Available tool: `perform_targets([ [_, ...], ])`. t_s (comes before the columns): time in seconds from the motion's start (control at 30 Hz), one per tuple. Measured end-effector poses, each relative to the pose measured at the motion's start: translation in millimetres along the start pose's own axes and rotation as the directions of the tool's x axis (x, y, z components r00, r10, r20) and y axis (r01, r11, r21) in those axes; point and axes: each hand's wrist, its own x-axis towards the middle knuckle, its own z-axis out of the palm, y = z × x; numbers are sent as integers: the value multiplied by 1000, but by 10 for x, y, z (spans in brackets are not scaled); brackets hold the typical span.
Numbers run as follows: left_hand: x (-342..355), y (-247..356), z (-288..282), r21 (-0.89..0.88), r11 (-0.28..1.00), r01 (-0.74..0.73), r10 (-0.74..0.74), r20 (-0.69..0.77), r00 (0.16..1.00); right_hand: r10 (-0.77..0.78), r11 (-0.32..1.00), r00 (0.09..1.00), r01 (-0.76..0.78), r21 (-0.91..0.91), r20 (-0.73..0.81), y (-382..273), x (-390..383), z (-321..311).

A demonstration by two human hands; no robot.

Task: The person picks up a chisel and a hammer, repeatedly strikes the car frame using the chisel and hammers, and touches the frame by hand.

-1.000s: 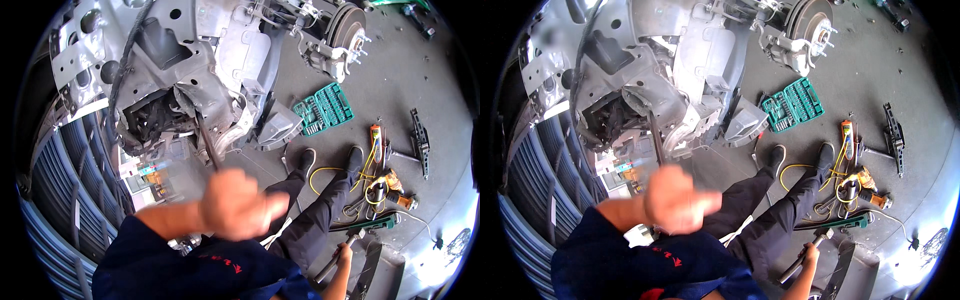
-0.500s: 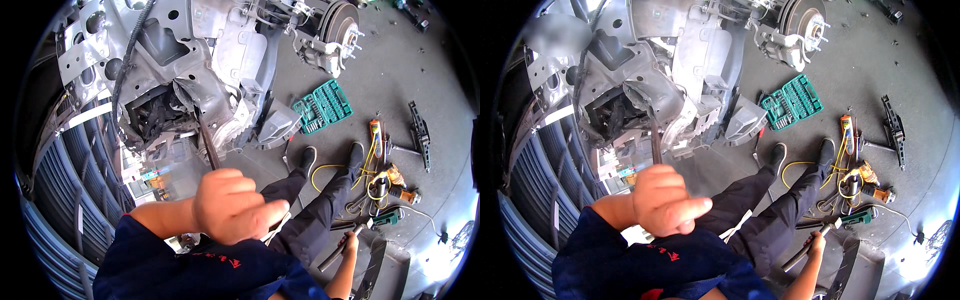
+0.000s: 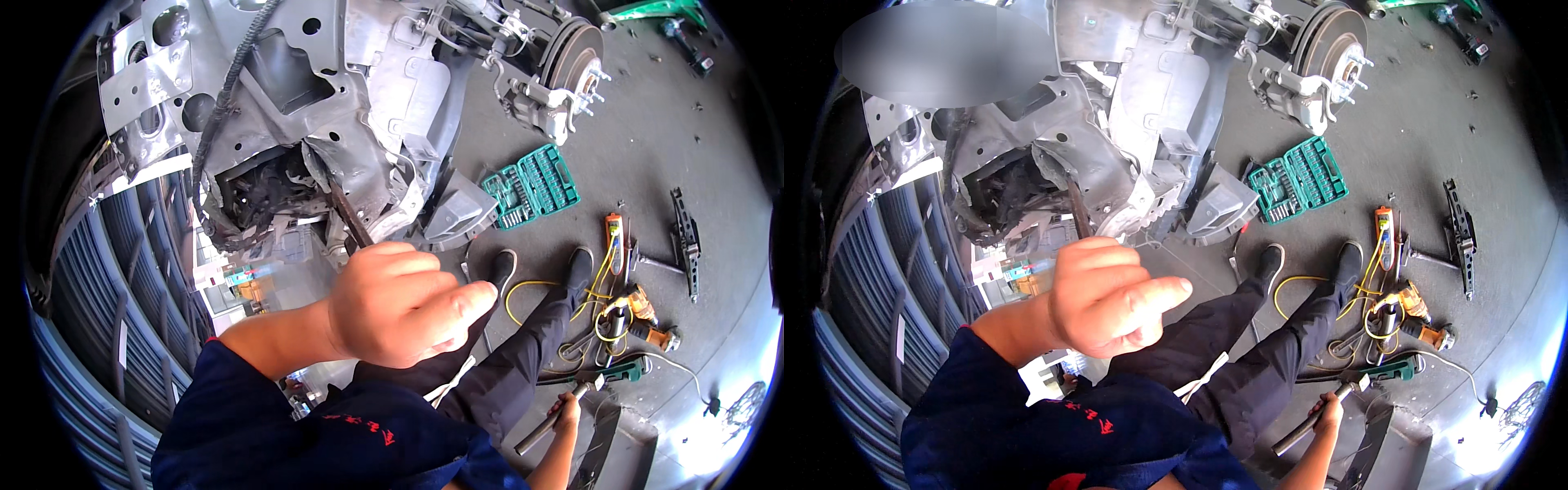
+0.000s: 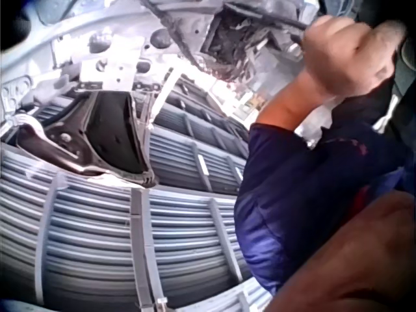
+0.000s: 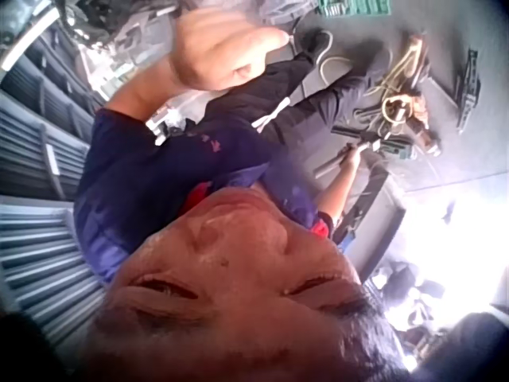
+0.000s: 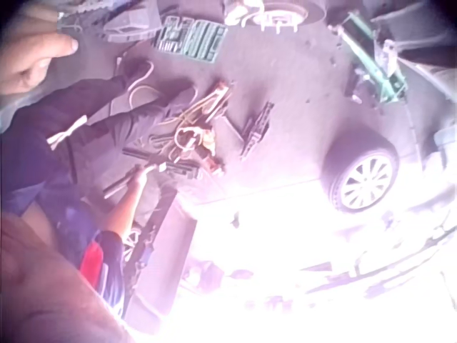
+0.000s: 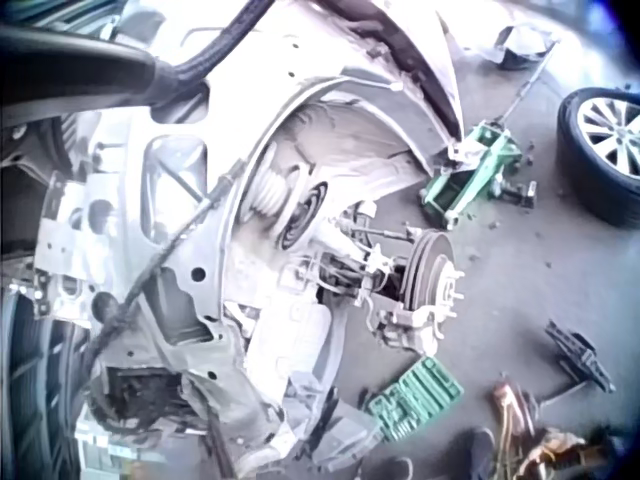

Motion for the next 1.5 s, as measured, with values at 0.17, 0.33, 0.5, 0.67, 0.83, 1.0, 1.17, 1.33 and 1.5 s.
perform_targets([
  [0.17,33,71,80,-8,1000,18,-18,-37,999,12,998,1000,-12,-56,2,-33,-14,30],
  [0.33,72,36,16,17,999,32,-30,-93,995,-6,999,1000,6,-37,1,-103,-70,152],
  [0.5,72,-69,-12,-13,998,57,-58,-128,990,-15,1000,1000,15,-19,18,-204,-124,268],
  [0.67,91,-117,-18,-65,998,23,-34,-167,985,-55,998,998,54,-39,-5,-259,-214,298],
  [0.83,52,-160,90,-8,999,51,-52,-116,992,-93,992,996,92,-86,-2,-313,-351,250],
  [1.0,-103,-366,96,-42,992,120,-123,-74,990,-166,985,986,166,-39,0,-418,-693,227],
  [1.17,-302,-415,196,95,994,54,-59,56,997,-464,884,881,467,-12,89,-709,-1890,537],
  [1.33,-346,-442,245,185,982,23,-40,91,995,-692,698,391,578,422,607,-435,-3285,833],
  [1.5,-313,-329,291,138,978,155,-163,46,986,-896,424,303,800,425,325,36,-3724,1579],
])
